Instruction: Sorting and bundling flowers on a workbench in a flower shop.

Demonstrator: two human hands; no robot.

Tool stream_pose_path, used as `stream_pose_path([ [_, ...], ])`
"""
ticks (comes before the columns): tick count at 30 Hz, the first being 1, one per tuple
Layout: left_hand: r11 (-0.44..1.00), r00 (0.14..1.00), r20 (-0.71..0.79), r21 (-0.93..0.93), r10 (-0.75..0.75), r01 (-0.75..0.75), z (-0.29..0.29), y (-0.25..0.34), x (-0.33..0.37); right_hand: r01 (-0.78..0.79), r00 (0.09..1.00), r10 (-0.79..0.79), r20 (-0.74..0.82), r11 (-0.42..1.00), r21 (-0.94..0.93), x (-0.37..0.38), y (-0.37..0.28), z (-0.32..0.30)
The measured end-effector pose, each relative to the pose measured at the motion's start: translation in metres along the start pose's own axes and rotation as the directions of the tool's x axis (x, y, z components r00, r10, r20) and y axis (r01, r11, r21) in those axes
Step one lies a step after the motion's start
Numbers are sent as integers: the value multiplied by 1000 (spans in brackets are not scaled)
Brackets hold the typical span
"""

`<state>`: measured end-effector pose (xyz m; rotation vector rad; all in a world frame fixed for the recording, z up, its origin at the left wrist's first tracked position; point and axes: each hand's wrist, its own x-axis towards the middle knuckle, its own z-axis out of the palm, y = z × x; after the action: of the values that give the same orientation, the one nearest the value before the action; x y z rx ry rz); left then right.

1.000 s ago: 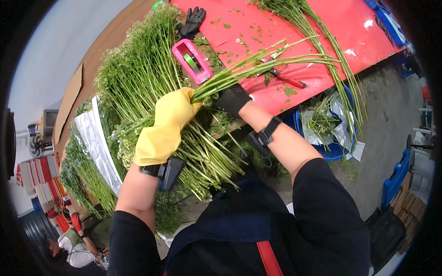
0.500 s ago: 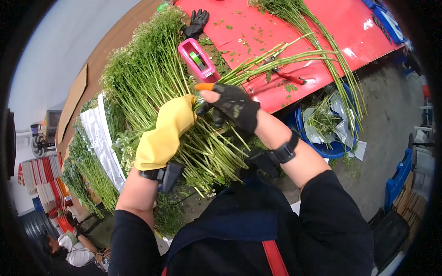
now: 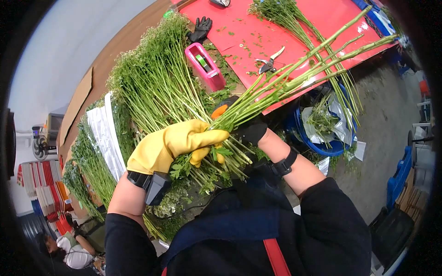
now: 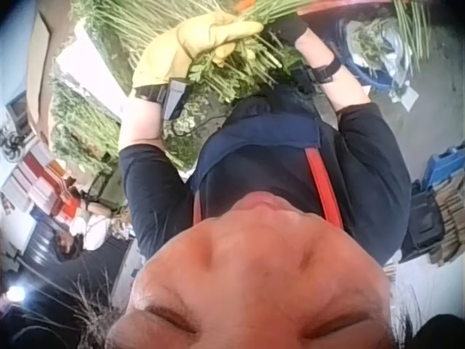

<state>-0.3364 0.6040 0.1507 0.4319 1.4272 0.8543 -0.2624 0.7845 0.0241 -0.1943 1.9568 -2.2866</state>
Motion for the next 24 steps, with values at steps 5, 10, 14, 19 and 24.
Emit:
stream_pose_path([
  [5, 983, 974, -226, 176, -17, 58, 5, 2, -16, -46, 997, 48, -63, 998, 32, -18, -14, 16],
  [10, 832, 863, -502, 499, 47, 245, 14, 1, -4, -183, 969, 180, -169, 983, -4, -22, -21, 28],
  [14, 618, 706, -621, 714, 339, 331, 16, -20, 11, -168, 967, 241, -79, 842, 513, -31, -23, 35],
  [19, 606, 667, -631, 726, 396, 327, 14, -21, 13, -362, 862, 294, -413, 928, -94, -52, -66, 19],
  [24, 441, 736, -524, 832, 428, 336, 22, -29, 18, 158, 862, -497, 101, 74, -985, -64, -98, -2],
])
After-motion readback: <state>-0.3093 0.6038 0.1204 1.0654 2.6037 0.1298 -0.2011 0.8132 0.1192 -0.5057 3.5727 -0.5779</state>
